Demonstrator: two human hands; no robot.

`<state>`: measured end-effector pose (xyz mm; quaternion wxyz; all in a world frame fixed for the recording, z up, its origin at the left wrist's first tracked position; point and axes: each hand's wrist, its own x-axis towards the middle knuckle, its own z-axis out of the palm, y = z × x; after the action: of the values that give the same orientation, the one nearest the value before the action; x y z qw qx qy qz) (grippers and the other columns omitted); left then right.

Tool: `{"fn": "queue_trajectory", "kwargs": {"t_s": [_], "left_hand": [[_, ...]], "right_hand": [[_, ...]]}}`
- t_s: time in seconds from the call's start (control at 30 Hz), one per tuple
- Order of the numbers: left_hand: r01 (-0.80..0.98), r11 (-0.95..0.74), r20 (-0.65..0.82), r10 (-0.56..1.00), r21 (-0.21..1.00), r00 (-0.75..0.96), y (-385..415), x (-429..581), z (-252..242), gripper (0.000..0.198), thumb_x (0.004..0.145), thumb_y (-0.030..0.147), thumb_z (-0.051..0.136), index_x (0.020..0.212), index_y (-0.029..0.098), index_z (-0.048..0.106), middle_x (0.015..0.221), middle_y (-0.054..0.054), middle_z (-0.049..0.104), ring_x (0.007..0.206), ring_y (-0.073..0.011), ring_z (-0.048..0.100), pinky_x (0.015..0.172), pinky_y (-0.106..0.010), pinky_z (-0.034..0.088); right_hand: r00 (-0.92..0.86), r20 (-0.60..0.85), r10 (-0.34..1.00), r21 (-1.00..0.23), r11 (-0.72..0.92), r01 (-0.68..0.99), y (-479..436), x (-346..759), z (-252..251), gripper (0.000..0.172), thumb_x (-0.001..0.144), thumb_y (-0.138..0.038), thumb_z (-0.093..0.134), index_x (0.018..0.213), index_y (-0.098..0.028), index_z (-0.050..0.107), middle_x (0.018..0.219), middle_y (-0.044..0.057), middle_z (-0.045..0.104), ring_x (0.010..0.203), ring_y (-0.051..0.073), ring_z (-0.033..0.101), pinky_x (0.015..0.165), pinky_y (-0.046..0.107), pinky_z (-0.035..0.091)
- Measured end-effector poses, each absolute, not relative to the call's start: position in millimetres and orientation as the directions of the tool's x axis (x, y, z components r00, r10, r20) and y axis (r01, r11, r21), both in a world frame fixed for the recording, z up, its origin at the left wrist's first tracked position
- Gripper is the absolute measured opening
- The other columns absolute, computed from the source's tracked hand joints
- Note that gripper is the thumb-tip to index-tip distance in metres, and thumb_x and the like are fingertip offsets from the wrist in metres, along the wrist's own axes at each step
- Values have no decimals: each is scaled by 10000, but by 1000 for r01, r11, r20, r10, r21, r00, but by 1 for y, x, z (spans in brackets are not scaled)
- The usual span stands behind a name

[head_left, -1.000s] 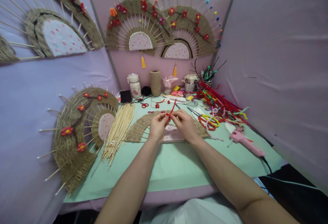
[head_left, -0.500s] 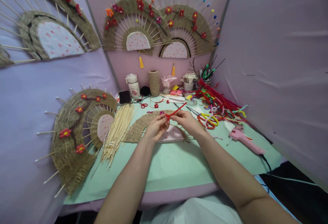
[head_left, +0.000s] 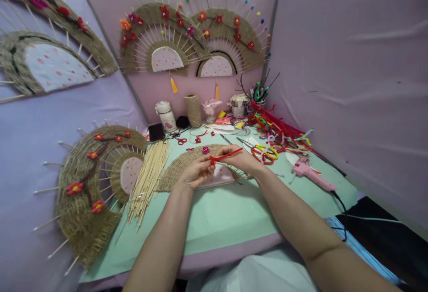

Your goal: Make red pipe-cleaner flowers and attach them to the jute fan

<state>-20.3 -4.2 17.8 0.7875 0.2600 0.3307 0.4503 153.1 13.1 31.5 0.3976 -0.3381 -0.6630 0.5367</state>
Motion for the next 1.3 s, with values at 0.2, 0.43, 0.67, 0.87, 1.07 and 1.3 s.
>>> {"fn": "queue_trajectory", "kwargs": {"t_s": [0.2, 0.43, 0.67, 0.87, 1.07, 1.3], "left_hand": [[-482, 433, -258, 885, 762, 388, -5, -21, 19, 172, 635, 13, 676, 774, 105, 633, 664, -30, 604, 557, -56, 558, 523, -131, 453], [-418, 399, -235, 890, 816, 391, -11, -19, 25, 174, 602, 49, 717, 760, 84, 652, 657, -39, 619, 547, -58, 561, 546, -140, 465], [-609, 167, -157, 985, 776, 70, -4, -11, 23, 141, 630, 67, 693, 731, 114, 607, 684, -25, 612, 636, -72, 589, 602, -152, 475], [-544, -102, -18, 977, 833, -211, 1, -5, 16, 179, 583, 174, 736, 724, 124, 638, 709, -13, 631, 646, -67, 583, 690, -202, 470], [-291, -223, 136, 947, 930, -291, 0, 1, 10, 227, 598, 261, 715, 769, 117, 677, 780, -57, 672, 739, -133, 606, 748, -268, 474], [-260, -190, 119, 956, 947, -267, -3, 5, 11, 229, 586, 252, 723, 761, 111, 680, 753, -62, 676, 705, -139, 607, 733, -283, 477]], "right_hand": [[-527, 62, 848, -998, 51, -37, 16, 154, 28, 290, 600, -405, 722, 698, -153, 620, 631, -23, 580, 495, 55, 418, 451, 188, 297], [-650, -156, 744, -964, -257, -62, 22, 157, 19, 328, 554, -388, 759, 679, -168, 550, 483, -86, 407, 393, 25, 247, 372, 173, 138], [-289, 2, 957, -997, -20, -73, 24, 140, 12, 267, 641, -396, 667, 717, -164, 560, 511, -77, 399, 444, 53, 322, 410, 185, 248], [-153, 375, 914, -913, 393, 108, 13, 128, 18, 216, 718, -371, 599, 733, -157, 576, 705, 5, 581, 647, 114, 515, 618, 240, 424], [-121, 457, 881, -878, 468, 98, 2, 119, 16, 238, 744, -387, 598, 840, -169, 592, 797, 35, 620, 703, 133, 562, 646, 251, 453], [-67, 380, 922, -922, 384, 52, 6, 120, 15, 196, 735, -359, 590, 775, -174, 637, 746, 30, 638, 655, 135, 552, 631, 263, 445]]}}
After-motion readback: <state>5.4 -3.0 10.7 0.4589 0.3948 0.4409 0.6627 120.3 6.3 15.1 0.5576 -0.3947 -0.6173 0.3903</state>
